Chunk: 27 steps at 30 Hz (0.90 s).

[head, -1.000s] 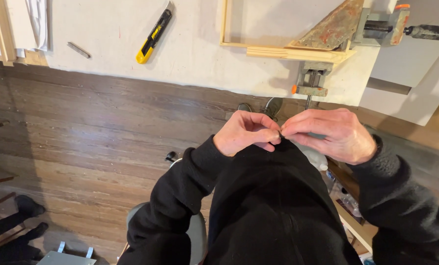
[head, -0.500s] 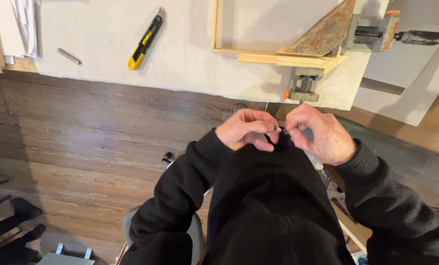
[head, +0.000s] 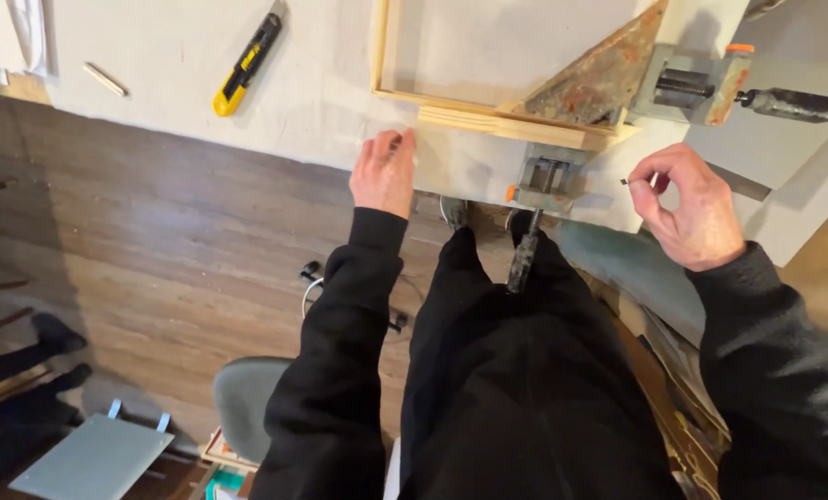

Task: Assembling wooden picture frame components using a miter clamp, wood glue, and a hammer.

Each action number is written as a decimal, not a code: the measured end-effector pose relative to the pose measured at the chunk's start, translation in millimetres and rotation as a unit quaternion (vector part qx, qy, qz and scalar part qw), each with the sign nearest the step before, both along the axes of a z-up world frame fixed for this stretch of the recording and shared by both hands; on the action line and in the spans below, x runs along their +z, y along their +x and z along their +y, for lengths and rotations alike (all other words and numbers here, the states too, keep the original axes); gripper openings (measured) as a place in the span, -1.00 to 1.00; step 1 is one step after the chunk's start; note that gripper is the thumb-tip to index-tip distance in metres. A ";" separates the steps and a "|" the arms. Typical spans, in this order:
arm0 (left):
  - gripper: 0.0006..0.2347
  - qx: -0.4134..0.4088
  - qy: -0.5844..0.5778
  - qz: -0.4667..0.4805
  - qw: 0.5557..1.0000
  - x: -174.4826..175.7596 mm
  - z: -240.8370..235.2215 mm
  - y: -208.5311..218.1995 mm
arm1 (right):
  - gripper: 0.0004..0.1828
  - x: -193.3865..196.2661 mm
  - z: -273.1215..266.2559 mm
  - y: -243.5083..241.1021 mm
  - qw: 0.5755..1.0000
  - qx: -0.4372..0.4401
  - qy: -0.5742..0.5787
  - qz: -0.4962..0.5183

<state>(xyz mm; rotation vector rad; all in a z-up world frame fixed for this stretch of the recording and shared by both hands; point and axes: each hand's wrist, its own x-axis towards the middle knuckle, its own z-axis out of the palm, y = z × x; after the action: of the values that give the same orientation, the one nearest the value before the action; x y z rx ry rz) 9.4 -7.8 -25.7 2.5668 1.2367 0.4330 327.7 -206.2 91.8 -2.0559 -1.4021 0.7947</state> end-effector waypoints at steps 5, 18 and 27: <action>-0.76 0.118 -0.034 -0.136 0.983 45.8 -27.0 4.3 | -0.89 -23.5 4.0 41.2 0.993 0.076 0.074 -0.046; -0.84 0.012 -0.019 -0.155 0.988 40.7 -105.2 192.1 | -0.77 -68.0 46.4 86.8 0.925 0.296 0.128 -0.201; -0.83 0.021 -0.021 -0.144 0.989 27.9 -110.9 201.2 | -0.79 -86.2 43.8 96.4 0.913 0.311 0.154 -0.216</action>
<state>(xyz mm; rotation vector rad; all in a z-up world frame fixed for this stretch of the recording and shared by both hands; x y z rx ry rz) 210.6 -118.7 2.1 2.3432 1.1814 0.7470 424.0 -162.4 5.6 -1.5926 -2.3268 0.3042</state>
